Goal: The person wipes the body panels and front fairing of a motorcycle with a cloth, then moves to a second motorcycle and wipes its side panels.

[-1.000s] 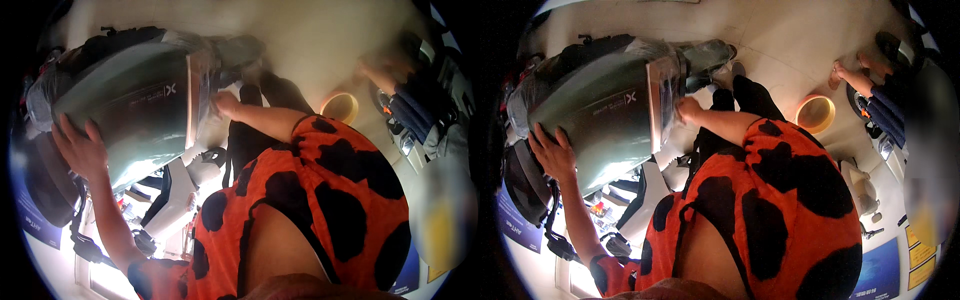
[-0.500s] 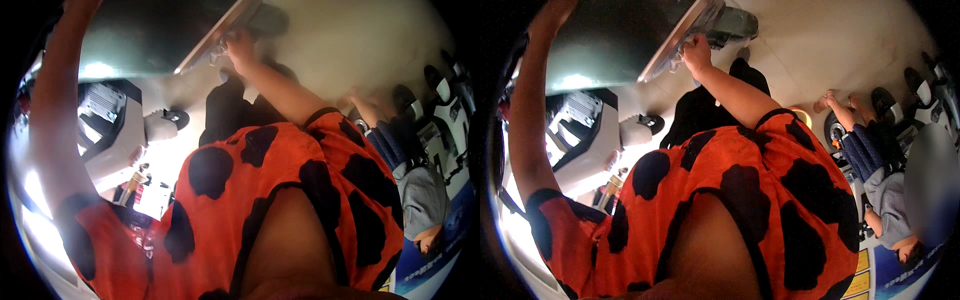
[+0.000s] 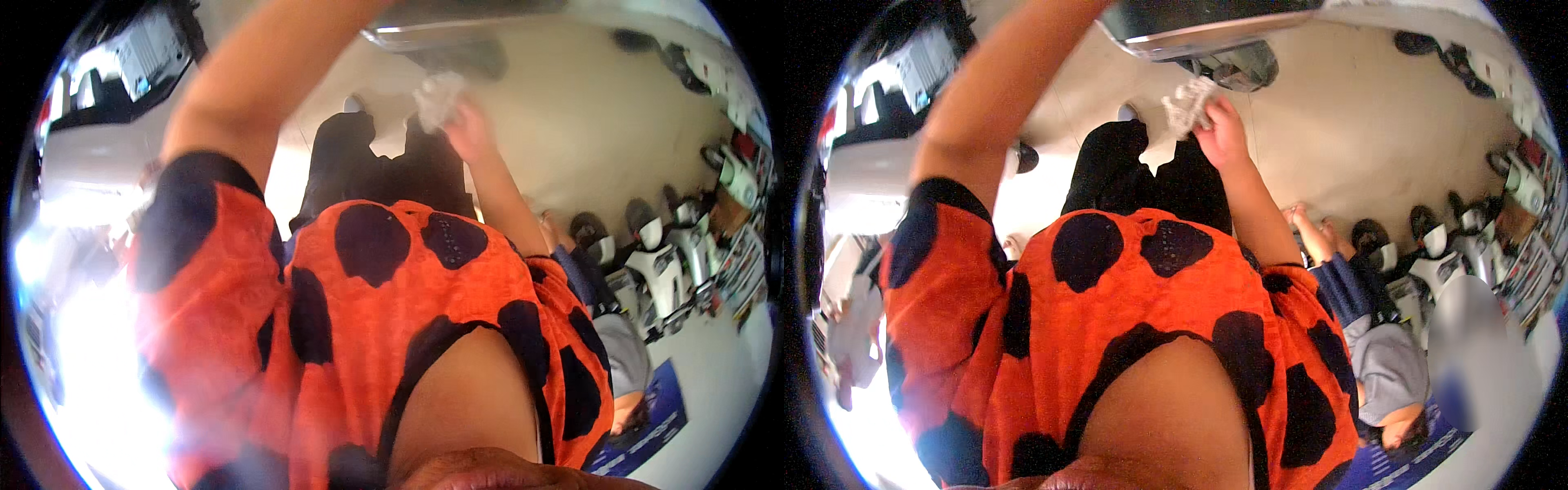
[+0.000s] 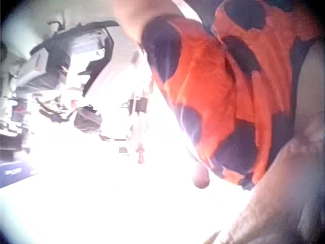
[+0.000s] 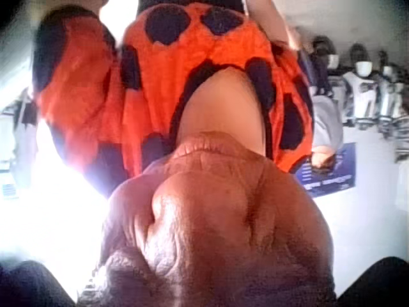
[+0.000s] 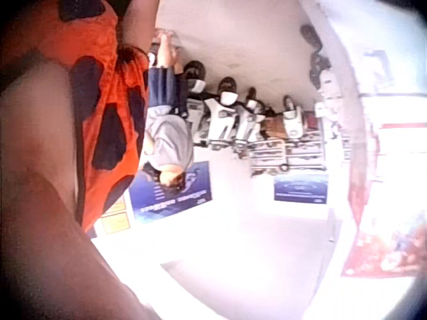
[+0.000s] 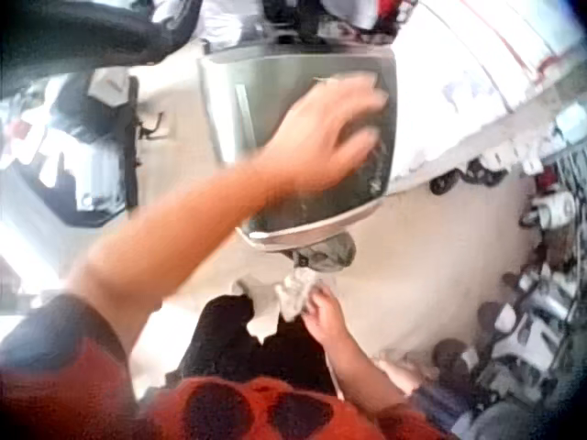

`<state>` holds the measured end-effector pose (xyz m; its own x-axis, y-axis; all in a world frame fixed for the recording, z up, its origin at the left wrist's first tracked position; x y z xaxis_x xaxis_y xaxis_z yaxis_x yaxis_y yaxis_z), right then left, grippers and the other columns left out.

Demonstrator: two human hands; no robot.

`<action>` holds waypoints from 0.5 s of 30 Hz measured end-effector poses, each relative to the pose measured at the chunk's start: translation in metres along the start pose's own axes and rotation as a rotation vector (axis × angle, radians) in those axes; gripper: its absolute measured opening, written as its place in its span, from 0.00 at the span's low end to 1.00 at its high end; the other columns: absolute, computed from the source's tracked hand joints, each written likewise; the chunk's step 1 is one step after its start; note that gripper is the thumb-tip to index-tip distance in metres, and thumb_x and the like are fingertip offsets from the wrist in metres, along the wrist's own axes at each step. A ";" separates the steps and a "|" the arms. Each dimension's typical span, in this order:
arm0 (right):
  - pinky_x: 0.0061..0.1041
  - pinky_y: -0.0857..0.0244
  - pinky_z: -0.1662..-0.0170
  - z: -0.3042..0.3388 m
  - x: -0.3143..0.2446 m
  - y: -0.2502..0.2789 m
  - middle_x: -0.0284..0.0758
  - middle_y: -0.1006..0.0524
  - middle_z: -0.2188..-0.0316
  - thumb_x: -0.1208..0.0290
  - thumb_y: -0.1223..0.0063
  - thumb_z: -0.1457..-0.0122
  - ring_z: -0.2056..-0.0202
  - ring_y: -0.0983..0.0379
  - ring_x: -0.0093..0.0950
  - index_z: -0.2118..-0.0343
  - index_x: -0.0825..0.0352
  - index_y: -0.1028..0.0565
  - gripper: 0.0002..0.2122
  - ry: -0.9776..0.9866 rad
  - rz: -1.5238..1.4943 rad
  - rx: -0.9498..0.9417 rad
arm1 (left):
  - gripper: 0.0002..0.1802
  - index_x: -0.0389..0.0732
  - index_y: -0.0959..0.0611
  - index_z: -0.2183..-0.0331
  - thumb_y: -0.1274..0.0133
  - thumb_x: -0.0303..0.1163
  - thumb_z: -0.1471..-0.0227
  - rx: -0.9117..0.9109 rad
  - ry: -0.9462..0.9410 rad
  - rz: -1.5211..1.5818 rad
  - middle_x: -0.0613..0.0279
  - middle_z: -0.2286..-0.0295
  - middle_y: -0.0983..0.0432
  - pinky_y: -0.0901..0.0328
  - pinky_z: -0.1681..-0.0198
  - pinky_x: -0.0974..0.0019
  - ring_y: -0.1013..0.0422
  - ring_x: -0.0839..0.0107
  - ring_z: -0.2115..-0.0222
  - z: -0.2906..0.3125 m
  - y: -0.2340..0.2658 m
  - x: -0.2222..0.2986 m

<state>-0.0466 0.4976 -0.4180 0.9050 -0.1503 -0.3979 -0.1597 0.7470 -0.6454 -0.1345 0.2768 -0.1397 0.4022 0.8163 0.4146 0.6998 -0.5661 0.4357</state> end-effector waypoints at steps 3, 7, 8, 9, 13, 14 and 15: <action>0.37 0.41 0.48 0.009 -0.006 0.024 0.37 0.32 0.53 0.75 0.65 0.41 0.51 0.35 0.33 0.52 0.67 0.36 0.14 0.018 -0.019 0.061 | 0.19 0.38 0.28 0.56 0.54 0.34 0.51 -0.015 0.700 0.303 0.50 0.54 0.34 0.47 0.46 0.57 0.39 0.53 0.52 0.134 0.033 -0.012; 0.39 0.44 0.46 0.017 0.003 0.013 0.38 0.34 0.51 0.73 0.66 0.41 0.49 0.38 0.35 0.49 0.67 0.38 0.16 -0.112 0.088 0.081 | 0.17 0.42 0.24 0.58 0.51 0.35 0.51 -0.236 1.205 -0.228 0.55 0.61 0.27 0.33 0.60 0.64 0.27 0.63 0.64 0.374 0.104 0.021; 0.39 0.45 0.45 0.014 0.003 0.013 0.38 0.34 0.51 0.73 0.66 0.41 0.49 0.38 0.36 0.49 0.67 0.38 0.16 -0.147 0.109 0.070 | 0.16 0.40 0.24 0.58 0.51 0.33 0.51 -0.195 1.317 -0.199 0.55 0.62 0.27 0.33 0.62 0.65 0.27 0.65 0.66 0.432 0.112 0.037; 0.38 0.45 0.45 0.013 0.005 0.012 0.39 0.34 0.50 0.72 0.66 0.42 0.49 0.38 0.35 0.49 0.67 0.38 0.17 -0.194 0.142 0.033 | 0.15 0.42 0.23 0.60 0.51 0.30 0.53 -0.094 1.459 -0.138 0.53 0.62 0.27 0.35 0.59 0.61 0.28 0.61 0.63 0.468 0.119 0.060; 0.38 0.45 0.45 -0.001 0.014 0.015 0.40 0.34 0.50 0.70 0.63 0.44 0.48 0.39 0.36 0.49 0.70 0.38 0.20 -0.307 0.239 0.054 | 0.16 0.39 0.24 0.59 0.53 0.33 0.52 0.009 1.732 -0.330 0.52 0.63 0.26 0.34 0.61 0.64 0.26 0.63 0.68 0.565 0.140 0.136; 0.38 0.45 0.45 -0.004 0.015 0.015 0.41 0.34 0.50 0.69 0.63 0.45 0.48 0.39 0.36 0.49 0.70 0.38 0.20 -0.338 0.275 0.046 | 0.16 0.39 0.24 0.59 0.53 0.33 0.51 0.078 1.790 -0.344 0.52 0.63 0.26 0.34 0.61 0.64 0.26 0.62 0.67 0.580 0.139 0.153; 0.38 0.46 0.45 -0.006 0.016 0.015 0.41 0.35 0.49 0.68 0.63 0.45 0.48 0.39 0.36 0.48 0.70 0.38 0.21 -0.364 0.310 0.038 | 0.17 0.39 0.24 0.59 0.53 0.34 0.51 0.122 1.844 -0.351 0.52 0.63 0.25 0.34 0.61 0.64 0.27 0.63 0.66 0.587 0.131 0.167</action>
<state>-0.0369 0.5026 -0.4382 0.8974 0.3148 -0.3090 -0.4354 0.7452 -0.5052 0.3716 0.4064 -0.4824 -0.7473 -0.3002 0.5928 0.6644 -0.3451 0.6629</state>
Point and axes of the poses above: each hand's wrist, its own z-axis away from the middle knuckle, its own y-axis out of the back of the hand, x = y × z, the point moved 7 cm from there along -z, towards the middle knuckle
